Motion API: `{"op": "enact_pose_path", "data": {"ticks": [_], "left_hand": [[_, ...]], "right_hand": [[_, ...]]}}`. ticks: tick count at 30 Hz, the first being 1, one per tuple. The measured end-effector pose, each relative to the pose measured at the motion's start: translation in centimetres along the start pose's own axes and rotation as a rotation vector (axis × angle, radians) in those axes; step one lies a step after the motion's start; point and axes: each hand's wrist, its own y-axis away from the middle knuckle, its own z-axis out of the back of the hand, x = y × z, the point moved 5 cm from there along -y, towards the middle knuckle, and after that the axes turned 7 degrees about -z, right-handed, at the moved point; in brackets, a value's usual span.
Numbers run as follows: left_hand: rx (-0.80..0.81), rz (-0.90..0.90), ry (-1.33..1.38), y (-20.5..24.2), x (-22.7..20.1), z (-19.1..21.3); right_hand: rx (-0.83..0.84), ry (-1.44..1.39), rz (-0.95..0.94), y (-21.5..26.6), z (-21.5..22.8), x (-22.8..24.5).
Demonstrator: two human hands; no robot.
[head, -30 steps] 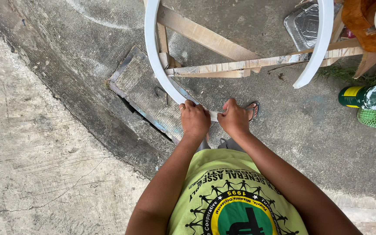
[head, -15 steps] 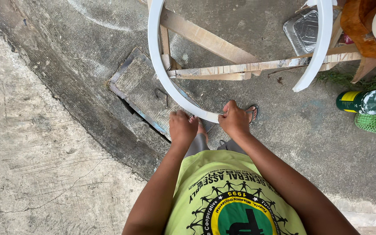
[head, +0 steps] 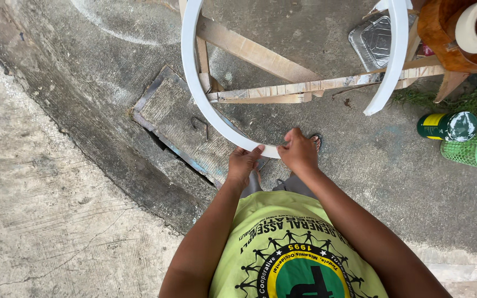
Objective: The person repeatedly tears off pieces of masking tape and applies them to a white circular wooden frame. They smooth each piece along the curve of the frame, working methodically around the circumference.
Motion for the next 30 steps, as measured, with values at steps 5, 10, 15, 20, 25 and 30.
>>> {"op": "enact_pose_path", "data": {"ticks": [5,10,15,20,25,30], "left_hand": [[0.006,-0.005,-0.001,-0.2,0.7,0.4],[0.011,-0.001,0.003,0.4,-0.2,0.1],[0.007,0.007,-0.03,-0.5,0.8,0.3],[-0.006,0.029,-0.043,0.3,0.0,0.3],[0.016,0.037,-0.043,1.4,-1.5,0.0],[0.029,0.009,-0.069,1.5,-1.6,-0.8]], "right_hand": [[-0.117,-0.156,-0.006,-0.1,1.1,-2.8],[-0.066,-0.339,0.004,-0.2,-0.4,-2.8],[0.181,-0.733,-0.121,-1.4,-3.6,-3.7],[0.216,-0.721,-0.106,-1.9,-3.1,-4.1],[0.155,-0.512,-0.098,-1.3,-2.2,-3.2],[0.099,-0.226,-0.081,-2.4,-3.7,-4.1]]}}
